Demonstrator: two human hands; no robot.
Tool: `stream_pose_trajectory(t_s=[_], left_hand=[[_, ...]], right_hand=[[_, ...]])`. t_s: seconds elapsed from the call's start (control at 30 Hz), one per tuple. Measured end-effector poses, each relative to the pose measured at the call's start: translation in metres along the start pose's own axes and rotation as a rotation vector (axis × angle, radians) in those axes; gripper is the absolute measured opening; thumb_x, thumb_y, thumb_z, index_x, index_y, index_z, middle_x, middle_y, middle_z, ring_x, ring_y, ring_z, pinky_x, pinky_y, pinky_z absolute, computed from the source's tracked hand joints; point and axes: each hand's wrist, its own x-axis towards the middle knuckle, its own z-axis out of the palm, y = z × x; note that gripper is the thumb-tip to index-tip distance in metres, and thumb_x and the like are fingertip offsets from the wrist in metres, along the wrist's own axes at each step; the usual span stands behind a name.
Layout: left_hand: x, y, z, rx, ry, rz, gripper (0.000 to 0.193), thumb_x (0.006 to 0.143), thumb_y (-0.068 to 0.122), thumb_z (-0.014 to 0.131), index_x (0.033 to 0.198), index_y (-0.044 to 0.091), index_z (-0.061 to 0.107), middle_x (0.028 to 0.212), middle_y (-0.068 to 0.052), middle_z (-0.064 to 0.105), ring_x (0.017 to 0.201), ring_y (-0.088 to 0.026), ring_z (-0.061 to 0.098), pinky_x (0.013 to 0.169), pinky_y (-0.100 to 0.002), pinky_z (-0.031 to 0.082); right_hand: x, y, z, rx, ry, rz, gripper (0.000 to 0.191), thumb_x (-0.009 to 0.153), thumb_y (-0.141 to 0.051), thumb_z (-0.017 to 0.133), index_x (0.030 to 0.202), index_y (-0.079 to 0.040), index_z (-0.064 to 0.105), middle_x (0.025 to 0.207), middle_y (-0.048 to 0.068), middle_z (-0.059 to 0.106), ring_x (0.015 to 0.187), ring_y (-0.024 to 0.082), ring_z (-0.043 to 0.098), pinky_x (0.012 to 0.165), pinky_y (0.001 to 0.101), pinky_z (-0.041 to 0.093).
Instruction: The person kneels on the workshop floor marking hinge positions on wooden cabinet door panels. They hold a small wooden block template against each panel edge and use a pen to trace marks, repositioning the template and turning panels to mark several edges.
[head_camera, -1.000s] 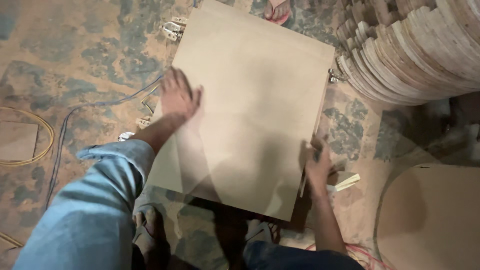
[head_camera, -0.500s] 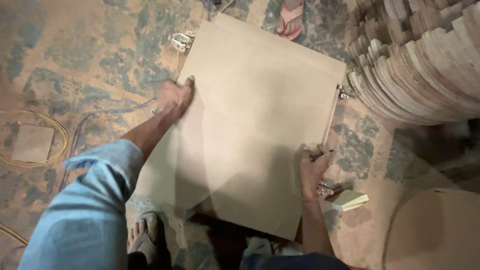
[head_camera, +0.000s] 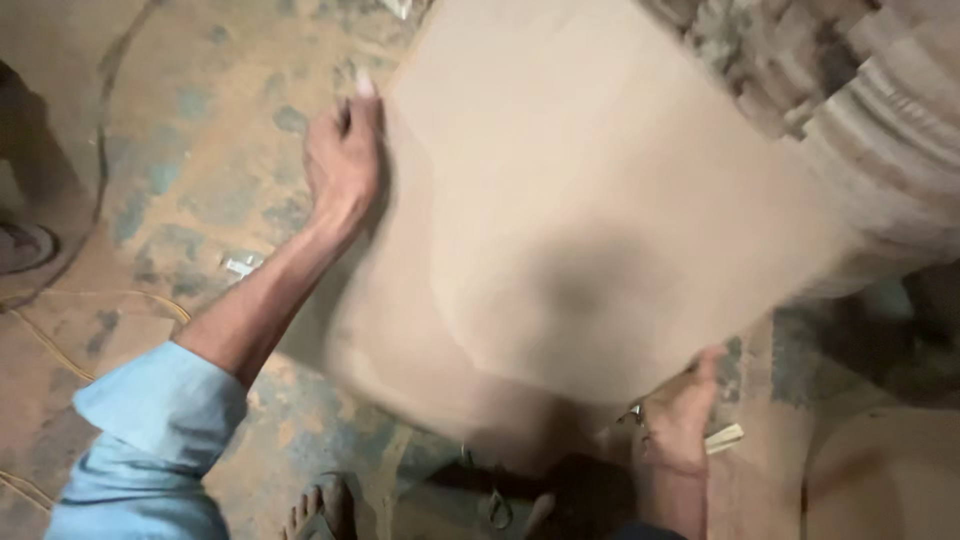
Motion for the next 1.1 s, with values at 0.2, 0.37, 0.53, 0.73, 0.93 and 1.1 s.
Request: stream_pose_trajectory(t_s=[0.2,0.37,0.53,0.73,0.93,1.1], left_hand=[[0.062,0.109,-0.045,-0.721,0.191,0.249,0.054,0.108,0.049,0.052,0.076,0.007,0.039,0.073,0.002,0.039,0.071,-0.014,0.036,0.064,-0.035,0.031],[0.073,0.187,-0.101,-0.971,0.100,0.252,0.044,0.105,0.046,0.055,0.101,0.005,0.041,0.094,-0.005,0.047,0.087,-0.017,0.046,0.074,-0.036,0.041],[0.040,0.176,-0.158,-1.024,-0.435,0.089,0.049,0.102,0.043,0.059,0.125,0.003,0.043,0.115,-0.011,0.055,0.102,-0.020,0.057,0.084,-0.037,0.051],[0.042,0.117,-0.179,-0.992,-0.864,0.278,0.070,0.098,0.037,0.067,0.152,0.001,0.039,0.139,-0.017,0.059,0.121,-0.024,0.065,0.097,-0.040,0.060],[0.054,0.078,-0.182,-0.767,-0.924,0.342,0.073,0.101,0.031,0.064,0.158,0.002,0.028,0.147,-0.014,0.052,0.128,-0.018,0.057,0.104,-0.037,0.053],[0.039,0.048,-0.163,-0.432,-0.911,0.271,0.054,0.108,0.038,0.053,0.143,-0.003,0.053,0.130,-0.010,0.066,0.114,-0.013,0.061,0.096,-0.032,0.053]], right_hand=[[-0.055,-0.120,0.074,0.198,-0.226,-0.460,0.054,0.096,-0.038,0.059,0.140,-0.008,0.056,0.142,0.013,0.060,0.129,0.030,0.059,0.112,0.0483,0.046],[-0.033,-0.202,0.107,0.577,-0.553,-0.359,0.047,0.100,-0.038,0.050,0.134,-0.007,0.056,0.138,0.013,0.063,0.126,0.028,0.065,0.110,0.0454,0.051],[0.010,-0.260,0.137,0.159,-0.777,-0.653,0.041,0.122,-0.041,0.050,0.136,-0.002,0.054,0.125,0.011,0.061,0.109,0.020,0.060,0.099,0.0349,0.050],[0.005,-0.276,0.166,-0.438,-0.633,-0.550,0.057,0.111,-0.043,0.055,0.146,0.002,0.052,0.132,0.008,0.065,0.114,0.019,0.065,0.098,0.0334,0.056],[0.014,-0.213,0.170,-0.284,-0.457,-0.230,0.050,0.108,-0.038,0.059,0.138,0.001,0.058,0.131,0.010,0.067,0.116,0.022,0.066,0.099,0.0378,0.055],[0.016,-0.206,0.147,-0.247,-0.395,-0.288,0.041,0.106,-0.031,0.061,0.128,0.003,0.059,0.120,0.011,0.069,0.105,0.023,0.069,0.094,0.0397,0.057]])
